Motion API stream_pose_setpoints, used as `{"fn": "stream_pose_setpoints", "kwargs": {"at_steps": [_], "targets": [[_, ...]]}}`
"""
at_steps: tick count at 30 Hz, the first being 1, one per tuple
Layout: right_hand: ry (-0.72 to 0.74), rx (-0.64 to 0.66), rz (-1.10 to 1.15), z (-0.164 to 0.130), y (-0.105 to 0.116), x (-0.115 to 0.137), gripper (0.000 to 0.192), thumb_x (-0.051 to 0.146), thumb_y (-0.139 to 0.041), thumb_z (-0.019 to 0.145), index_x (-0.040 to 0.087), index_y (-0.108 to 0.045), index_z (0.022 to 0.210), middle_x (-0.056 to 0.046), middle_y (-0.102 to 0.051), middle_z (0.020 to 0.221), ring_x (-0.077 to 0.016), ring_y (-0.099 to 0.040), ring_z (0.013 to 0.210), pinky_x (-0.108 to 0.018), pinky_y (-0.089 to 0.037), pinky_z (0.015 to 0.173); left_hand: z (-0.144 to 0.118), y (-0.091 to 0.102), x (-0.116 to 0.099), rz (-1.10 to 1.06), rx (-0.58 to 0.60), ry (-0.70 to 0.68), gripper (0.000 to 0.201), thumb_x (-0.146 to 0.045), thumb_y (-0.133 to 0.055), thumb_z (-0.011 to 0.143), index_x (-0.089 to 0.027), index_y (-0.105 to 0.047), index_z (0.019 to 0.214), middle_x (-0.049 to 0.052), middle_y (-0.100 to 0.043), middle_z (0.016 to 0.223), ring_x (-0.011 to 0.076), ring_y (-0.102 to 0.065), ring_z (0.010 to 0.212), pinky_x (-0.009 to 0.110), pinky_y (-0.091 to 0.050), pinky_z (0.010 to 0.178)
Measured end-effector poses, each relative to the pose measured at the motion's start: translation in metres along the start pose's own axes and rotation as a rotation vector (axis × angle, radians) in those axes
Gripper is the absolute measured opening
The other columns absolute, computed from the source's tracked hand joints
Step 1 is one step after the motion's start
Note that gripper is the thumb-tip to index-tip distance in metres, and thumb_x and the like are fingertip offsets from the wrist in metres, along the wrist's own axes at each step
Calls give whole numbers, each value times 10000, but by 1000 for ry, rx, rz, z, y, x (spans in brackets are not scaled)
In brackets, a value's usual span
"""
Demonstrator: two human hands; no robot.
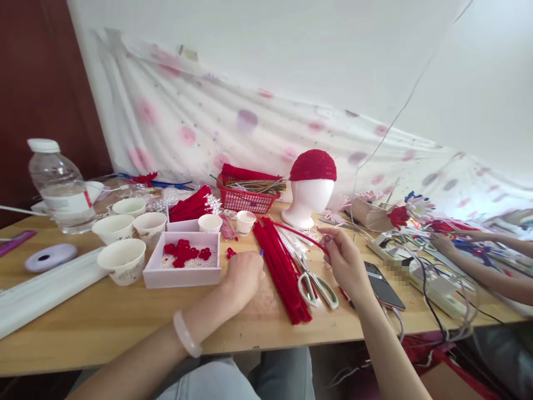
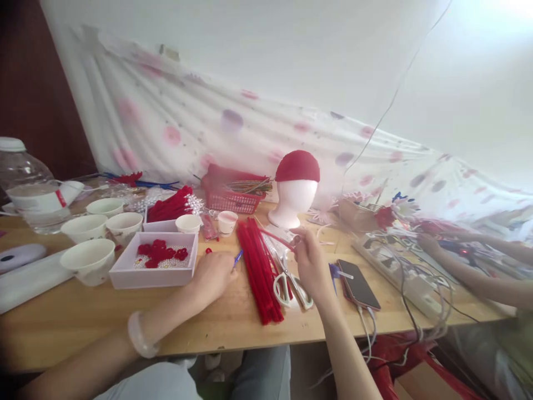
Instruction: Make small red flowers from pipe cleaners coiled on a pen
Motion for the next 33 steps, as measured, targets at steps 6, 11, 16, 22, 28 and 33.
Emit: {"fn": "stream_pose_setpoints", "kwargs": {"at_steps": [6,11,16,22,28,33], "targets": [[83,106,-105,-5,-15,8,357,458,-422,959,224,-474,694,22,-421,612,-163,-434,596,-272,-336,546,-12,41,16,0,-75,-65,304,-50,-371,926,-59,-616,1104,218,-719,944,319,-716,907,400,-513,766],[173,220,-42,-4,-43,21,468,455,-453,939,226,-279,569,56,-253,547,-112,-273,513,-261,-220,488,-2,56,30,-390,19,-216,285,-135,-399,935,-180,-590,1141,45,-698,891,161,-627,745,243,-441,641],[239,253,-8,1,-49,28,459,428,-480,913,225,-272,557,54,-260,553,-108,-271,523,-262,-223,498,-2,53,47,-912,246,-119,464,-571,-489,909,-169,-624,1098,24,-635,811,92,-404,545,215,-234,493],[253,319,-4,8,-59,38,455,436,-527,890,217,-331,543,59,-294,528,-103,-281,515,-262,-225,499,-17,36,45,-903,537,-166,591,-663,-698,731,-134,-707,995,24,-643,770,71,-340,551,226,-210,512],[227,347,-59,14,-75,38,456,453,-526,884,220,-325,547,60,-302,533,-106,-273,526,-266,-216,510,-20,34,51,-926,603,-157,527,-560,-781,704,-121,-746,994,14,-641,718,63,-320,525,234,-188,492],[170,330,-121,18,-85,28,459,501,-490,905,225,-337,571,53,-318,560,-121,-292,547,-270,-226,520,-23,29,48,-982,643,-160,514,-494,-863,634,-125,-736,968,47,-702,750,88,-489,574,223,-237,508]]}}
Point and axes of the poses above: each hand's wrist, its own z-axis towards the middle knuckle, its own y-axis out of the back of the hand, x = y × z, the point moved 6 cm from there along z, towards the middle knuckle
